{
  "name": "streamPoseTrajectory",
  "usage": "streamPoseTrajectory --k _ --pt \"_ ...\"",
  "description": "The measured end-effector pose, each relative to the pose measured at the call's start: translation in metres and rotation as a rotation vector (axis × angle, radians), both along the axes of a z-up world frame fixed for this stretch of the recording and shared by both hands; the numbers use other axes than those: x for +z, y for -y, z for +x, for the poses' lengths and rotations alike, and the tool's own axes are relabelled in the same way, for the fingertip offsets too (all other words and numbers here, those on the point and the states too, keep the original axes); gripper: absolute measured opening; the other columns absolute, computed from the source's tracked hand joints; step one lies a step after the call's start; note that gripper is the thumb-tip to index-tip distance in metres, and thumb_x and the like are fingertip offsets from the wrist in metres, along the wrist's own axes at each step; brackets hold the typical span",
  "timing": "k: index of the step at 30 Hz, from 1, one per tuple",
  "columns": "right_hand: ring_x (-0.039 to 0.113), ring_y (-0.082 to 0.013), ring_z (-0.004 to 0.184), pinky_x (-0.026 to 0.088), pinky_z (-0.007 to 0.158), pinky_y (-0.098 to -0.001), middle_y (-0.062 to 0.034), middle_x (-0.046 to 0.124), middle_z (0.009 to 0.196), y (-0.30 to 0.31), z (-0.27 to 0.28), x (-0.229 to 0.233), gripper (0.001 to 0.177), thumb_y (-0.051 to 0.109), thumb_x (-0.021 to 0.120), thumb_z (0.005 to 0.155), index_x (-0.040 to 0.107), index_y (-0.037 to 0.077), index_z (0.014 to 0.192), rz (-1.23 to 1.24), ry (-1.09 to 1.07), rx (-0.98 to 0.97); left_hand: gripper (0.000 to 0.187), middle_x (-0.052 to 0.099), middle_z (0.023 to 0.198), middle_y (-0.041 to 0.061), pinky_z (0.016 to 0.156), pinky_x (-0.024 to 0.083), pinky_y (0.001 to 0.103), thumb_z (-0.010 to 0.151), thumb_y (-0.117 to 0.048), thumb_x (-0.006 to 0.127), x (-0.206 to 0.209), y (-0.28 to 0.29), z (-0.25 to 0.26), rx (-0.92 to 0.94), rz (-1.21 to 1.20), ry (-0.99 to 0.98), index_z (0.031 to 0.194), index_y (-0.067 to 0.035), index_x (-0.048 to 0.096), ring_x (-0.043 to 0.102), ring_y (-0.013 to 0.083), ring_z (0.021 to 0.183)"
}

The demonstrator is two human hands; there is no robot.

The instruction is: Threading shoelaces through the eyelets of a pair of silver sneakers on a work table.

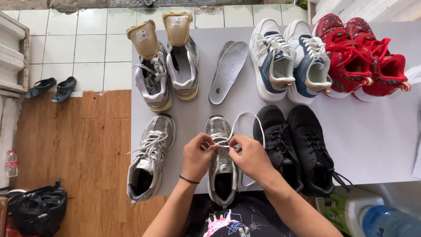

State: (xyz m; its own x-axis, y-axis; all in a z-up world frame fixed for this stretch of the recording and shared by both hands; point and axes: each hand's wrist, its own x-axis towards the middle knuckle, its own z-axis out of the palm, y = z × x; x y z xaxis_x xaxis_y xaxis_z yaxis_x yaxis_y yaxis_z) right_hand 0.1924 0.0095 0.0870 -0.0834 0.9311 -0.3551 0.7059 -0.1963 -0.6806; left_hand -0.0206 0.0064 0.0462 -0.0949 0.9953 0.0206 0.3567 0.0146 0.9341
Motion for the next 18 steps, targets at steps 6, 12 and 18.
streamPoseTrajectory --k 6,12,18 --pt "0.074 -0.0255 0.126 0.056 0.11 -0.0485 0.0066 0.072 0.127 0.0 0.003 0.004 0.014 0.04 0.076 0.099 0.076 0.026 0.097 0.215 0.204 0.088 0.022 0.079 0.083 0.002 0.07 0.059 0.031 0.09 -0.013 0.098 0.008 -0.013 -0.008 -0.1 -0.333 0.123 0.095 -0.015 0.078 0.072 0.0167 0.076" --pt "0.068 -0.0203 0.127 0.05 0.115 -0.0516 0.0101 0.067 0.123 0.007 0.019 0.009 0.012 0.038 0.076 0.101 0.077 0.028 0.095 0.32 0.328 0.22 0.02 0.078 0.086 0.008 0.079 0.066 0.042 0.092 -0.008 0.09 0.014 -0.01 -0.004 -0.219 -0.245 -0.145 0.099 -0.013 0.072 0.081 0.0328 0.092" --pt "0.066 -0.0188 0.127 0.046 0.122 -0.0538 0.0118 0.066 0.121 0.017 0.035 0.014 0.019 0.046 0.074 0.105 0.079 0.03 0.097 0.223 0.389 0.252 0.025 0.074 0.103 0.007 0.087 0.064 0.045 0.09 -0.007 0.086 -0.005 0.003 -0.001 -0.245 0.106 -0.415 0.105 -0.015 0.067 0.076 0.0345 0.095"
